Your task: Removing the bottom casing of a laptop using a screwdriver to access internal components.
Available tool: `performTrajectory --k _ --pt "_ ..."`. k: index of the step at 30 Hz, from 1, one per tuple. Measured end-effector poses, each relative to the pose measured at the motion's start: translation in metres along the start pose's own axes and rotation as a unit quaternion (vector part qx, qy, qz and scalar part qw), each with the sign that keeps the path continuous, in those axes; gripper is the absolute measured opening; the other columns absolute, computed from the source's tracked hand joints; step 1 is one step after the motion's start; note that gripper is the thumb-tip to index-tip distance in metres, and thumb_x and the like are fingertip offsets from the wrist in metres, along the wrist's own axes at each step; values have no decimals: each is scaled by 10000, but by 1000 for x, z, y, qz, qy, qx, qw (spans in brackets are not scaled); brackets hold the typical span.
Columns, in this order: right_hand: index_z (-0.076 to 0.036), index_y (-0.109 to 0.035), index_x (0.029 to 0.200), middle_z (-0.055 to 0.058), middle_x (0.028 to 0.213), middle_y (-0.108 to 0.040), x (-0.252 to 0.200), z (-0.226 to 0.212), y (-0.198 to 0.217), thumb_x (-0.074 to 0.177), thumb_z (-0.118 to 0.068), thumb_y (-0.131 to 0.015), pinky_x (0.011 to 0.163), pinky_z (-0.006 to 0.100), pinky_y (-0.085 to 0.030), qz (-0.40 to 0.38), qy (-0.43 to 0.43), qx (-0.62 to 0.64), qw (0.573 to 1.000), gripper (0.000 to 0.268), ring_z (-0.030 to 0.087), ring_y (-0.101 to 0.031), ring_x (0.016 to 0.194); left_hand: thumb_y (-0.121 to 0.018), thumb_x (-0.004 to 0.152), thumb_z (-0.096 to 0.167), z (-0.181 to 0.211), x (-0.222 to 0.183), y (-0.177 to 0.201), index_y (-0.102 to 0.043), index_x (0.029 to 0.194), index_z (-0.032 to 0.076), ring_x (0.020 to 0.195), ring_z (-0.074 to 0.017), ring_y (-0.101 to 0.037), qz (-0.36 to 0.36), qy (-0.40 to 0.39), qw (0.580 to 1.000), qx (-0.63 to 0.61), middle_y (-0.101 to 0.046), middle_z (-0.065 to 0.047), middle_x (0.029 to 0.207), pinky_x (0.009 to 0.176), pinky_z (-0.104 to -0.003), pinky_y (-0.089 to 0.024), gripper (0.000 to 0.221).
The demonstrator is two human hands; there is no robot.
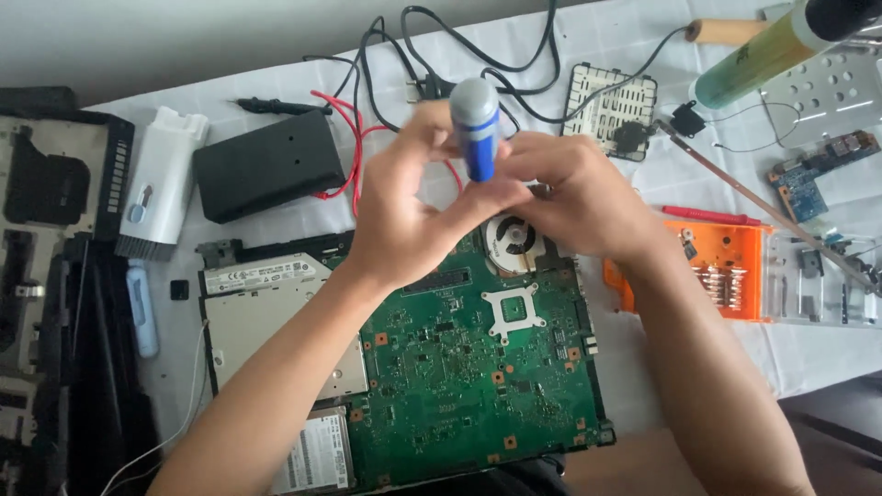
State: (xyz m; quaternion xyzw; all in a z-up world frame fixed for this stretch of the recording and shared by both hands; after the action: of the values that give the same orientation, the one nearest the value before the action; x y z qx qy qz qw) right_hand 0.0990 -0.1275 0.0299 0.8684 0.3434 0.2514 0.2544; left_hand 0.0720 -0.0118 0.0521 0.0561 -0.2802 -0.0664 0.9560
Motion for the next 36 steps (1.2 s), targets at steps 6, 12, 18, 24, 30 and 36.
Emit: performTrajectory --k 6,12,18,24,30,36 --pt "-46 -727 1117 117 1104 -770 1 -2 1 970 -61 -707 846 367 -544 -17 -4 -14 1000 149 255 -735 976 -669 1031 171 4 2 5 -673 1166 32 991 -185 -751 23 18 999 31 -744 -80 1132 926 -295 -647 193" --pt "-92 -731 1030 17 919 -755 -2 9 5 900 -74 -824 782 314 -518 8 -36 -37 999 161 167 -697 842 -687 1023 153 3 1 12 -656 1193 10 985 -188 -784 66 17 996 55 -762 -101 1092 882 -319 -702 224" --pt "-58 -717 1114 77 892 -693 -1 11 1 916 -103 -815 711 369 -498 5 -21 -80 997 225 228 -639 805 -792 941 165 0 1 16 -604 1069 34 842 -182 -742 80 1 995 60 -721 -77 969 782 -273 -674 263" --pt "-117 -638 1078 29 927 -641 -1 6 -2 966 -87 -729 727 346 -477 -30 -60 -68 995 147 194 -587 800 -797 932 143 4 -3 26 -589 1006 41 807 -178 -744 154 24 985 73 -735 -92 940 758 -260 -648 243" --pt "-110 -550 1214 4 1011 -714 -1 13 -7 973 -87 -651 695 361 -505 -60 -123 -51 989 263 192 -670 808 -770 968 133 -1 -8 31 -590 1031 47 785 -170 -734 184 11 981 66 -726 -88 969 720 -247 -644 209" --pt "-91 -484 1189 59 1047 -658 -5 14 -14 1004 -79 -572 721 367 -509 -71 -127 -54 988 205 211 -633 849 -711 1017 50 4 -8 44 -531 1045 69 802 -135 -634 234 10 972 32 -653 -77 951 720 -221 -549 183"
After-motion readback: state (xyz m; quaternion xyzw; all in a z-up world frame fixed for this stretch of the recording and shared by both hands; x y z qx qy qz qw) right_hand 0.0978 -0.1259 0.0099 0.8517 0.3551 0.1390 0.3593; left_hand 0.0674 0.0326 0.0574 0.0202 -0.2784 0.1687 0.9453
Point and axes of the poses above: each hand's wrist, its own x-axis towards the middle knuckle, its own y-axis out of the back of the hand, z = x × y, the point moved 9 cm from there along x, towards the middle knuckle
